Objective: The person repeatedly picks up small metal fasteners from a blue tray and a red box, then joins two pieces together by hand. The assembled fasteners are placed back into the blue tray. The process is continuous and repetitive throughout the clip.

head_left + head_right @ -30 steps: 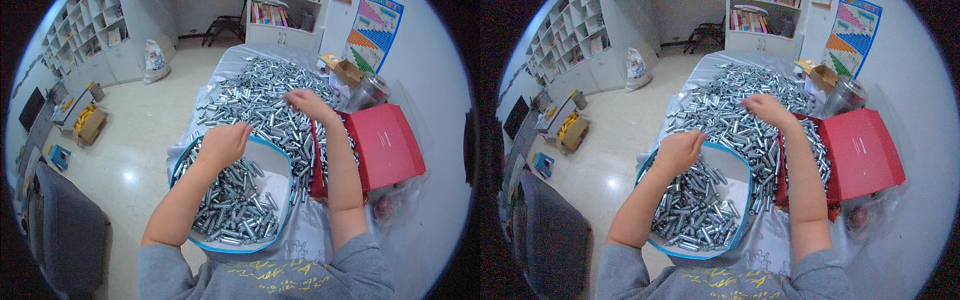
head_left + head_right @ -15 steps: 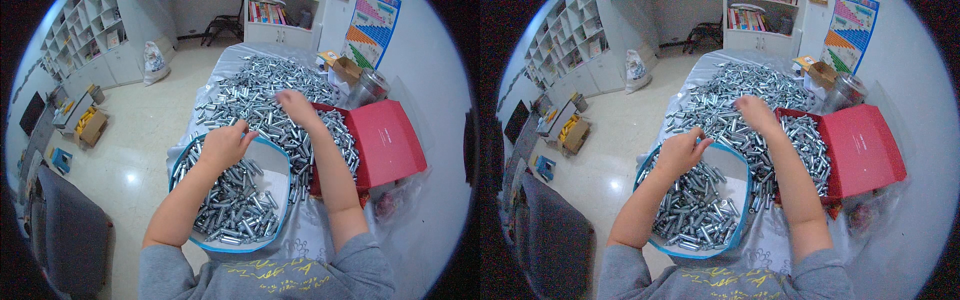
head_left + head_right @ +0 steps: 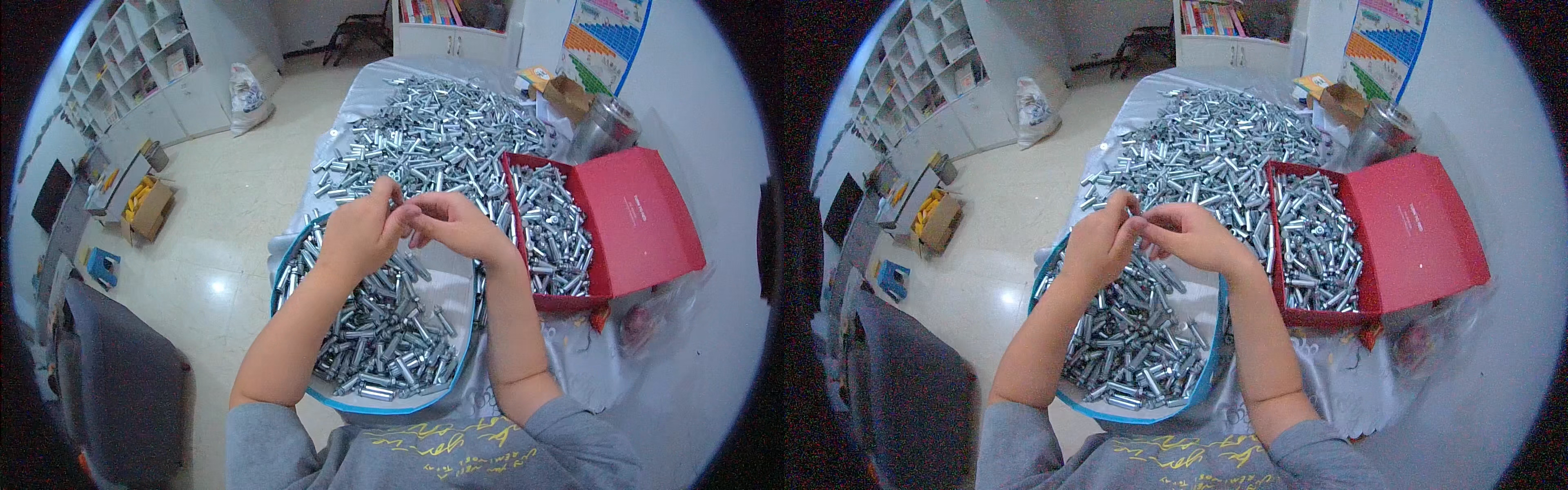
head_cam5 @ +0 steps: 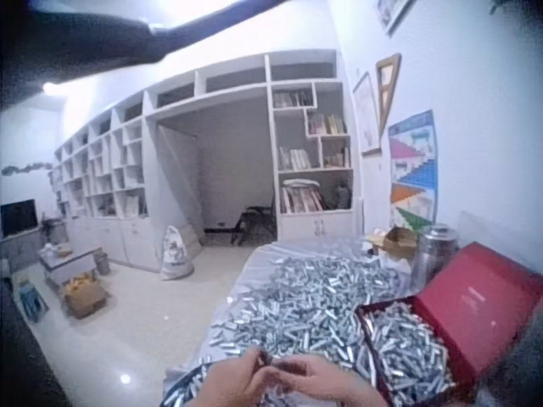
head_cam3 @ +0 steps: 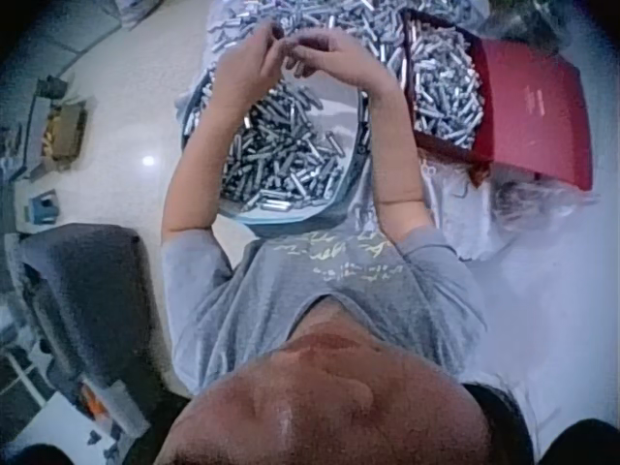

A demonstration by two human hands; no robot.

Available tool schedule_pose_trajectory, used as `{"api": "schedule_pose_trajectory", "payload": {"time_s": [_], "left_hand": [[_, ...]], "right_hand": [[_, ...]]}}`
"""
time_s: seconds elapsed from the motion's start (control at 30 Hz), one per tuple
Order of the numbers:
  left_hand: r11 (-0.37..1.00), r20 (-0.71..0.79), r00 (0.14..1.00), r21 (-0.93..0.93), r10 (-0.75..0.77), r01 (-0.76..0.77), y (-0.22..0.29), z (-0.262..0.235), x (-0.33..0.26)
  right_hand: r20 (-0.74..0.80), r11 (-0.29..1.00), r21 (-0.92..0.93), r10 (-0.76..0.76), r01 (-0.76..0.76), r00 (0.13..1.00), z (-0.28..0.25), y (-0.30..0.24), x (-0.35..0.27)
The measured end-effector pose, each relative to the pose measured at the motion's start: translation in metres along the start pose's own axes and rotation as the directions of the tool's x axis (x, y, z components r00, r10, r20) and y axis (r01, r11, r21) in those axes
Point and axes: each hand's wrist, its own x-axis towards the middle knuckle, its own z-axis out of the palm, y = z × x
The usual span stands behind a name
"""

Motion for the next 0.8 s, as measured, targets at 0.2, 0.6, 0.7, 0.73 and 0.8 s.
{"api": "schedule_pose_trajectory", "payload": {"time_s": [0.2, 0.6, 0.7, 0.73, 0.8], "left_hand": [[0.895, -0.048, 0.996, -0.444, -0.074, 0.045, -0.009, 0.011, -0.001], [0.647, 0.09, 0.969, -0.73, -0.231, 0.222, -0.012, 0.009, 0.002], [0.661, 0.052, 0.977, -0.728, -0.206, 0.179, -0.018, 0.008, 0.005], [0.629, 0.057, 0.972, -0.754, -0.229, 0.192, -0.017, 0.009, 0.005], [0.561, 0.069, 0.96, -0.799, -0.272, 0.217, -0.014, 0.01, 0.005]], "right_hand": [[-0.037, 0.972, -0.114, -0.211, 0.205, 0.977, 0.015, -0.001, 0.005], [-0.085, 0.958, -0.196, -0.228, 0.208, 0.97, 0.02, -0.002, 0.008], [-0.048, 0.96, -0.206, -0.203, 0.189, 0.978, 0.027, -0.004, 0.009], [-0.064, 0.968, -0.171, -0.196, 0.183, 0.978, 0.029, -0.002, 0.01], [-0.071, 0.974, -0.122, -0.198, 0.189, 0.978, 0.031, -0.001, 0.011]]}}
